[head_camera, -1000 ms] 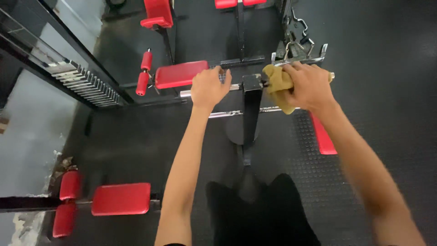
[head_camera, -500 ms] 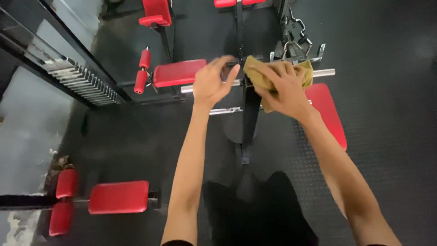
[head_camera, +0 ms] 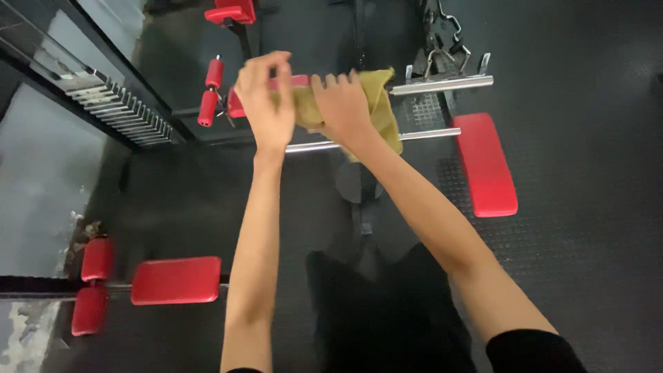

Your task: Wiping down various gym benches and machines using a yellow cloth.

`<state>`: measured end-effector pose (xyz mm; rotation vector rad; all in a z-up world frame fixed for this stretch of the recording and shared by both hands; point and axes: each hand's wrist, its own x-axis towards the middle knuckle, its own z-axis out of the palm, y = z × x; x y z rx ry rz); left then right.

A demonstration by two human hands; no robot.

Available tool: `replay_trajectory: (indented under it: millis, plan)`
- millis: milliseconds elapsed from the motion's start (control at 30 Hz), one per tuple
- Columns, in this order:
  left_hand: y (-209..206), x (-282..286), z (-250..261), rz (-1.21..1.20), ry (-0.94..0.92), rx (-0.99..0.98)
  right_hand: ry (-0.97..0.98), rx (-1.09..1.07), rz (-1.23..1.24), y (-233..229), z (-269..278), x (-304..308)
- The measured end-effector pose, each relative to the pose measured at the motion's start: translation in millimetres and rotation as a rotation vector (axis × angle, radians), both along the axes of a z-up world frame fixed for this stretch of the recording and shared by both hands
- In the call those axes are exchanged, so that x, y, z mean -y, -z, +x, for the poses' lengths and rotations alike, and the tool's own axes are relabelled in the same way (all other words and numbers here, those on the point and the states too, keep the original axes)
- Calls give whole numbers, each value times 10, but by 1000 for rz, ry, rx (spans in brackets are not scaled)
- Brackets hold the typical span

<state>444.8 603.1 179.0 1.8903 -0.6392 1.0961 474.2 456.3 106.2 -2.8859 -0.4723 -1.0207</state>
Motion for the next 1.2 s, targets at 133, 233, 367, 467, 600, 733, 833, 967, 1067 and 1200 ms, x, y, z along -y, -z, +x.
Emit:
replay_trajectory:
  millis: [133, 233, 367, 467, 600, 733, 833, 967, 1067, 1200]
  plan:
    - [436, -7, 181, 311, 90, -271, -54, -162, 10, 115, 447, 90]
    - [873, 67, 572, 651, -296, 10, 48, -296, -179, 389, 872, 156]
    - [753, 70, 646, 702, -311, -195, 117, -516, -161, 215, 777, 111]
    - [646, 124, 782, 784, -290, -488, 96, -651, -117, -78, 606, 92]
    - [306, 152, 660, 917, -207, -735, 84, -863, -14, -548, 264, 27]
    - [617, 96, 879, 942, -254, -661, 50, -969, -46, -657, 186, 14]
    - [823, 42, 816, 674, -284, -334, -36, -394, -51, 62, 486, 61]
    - [1152, -25, 648, 567, -244, 22, -96, 221, -72, 90, 81, -58]
    - [1364, 60, 321, 468, -242, 21, -97, 300, 2, 14, -319, -184]
    - [1696, 76, -190, 452, -135, -61, -175, 82, 241, -14, -969, -229]
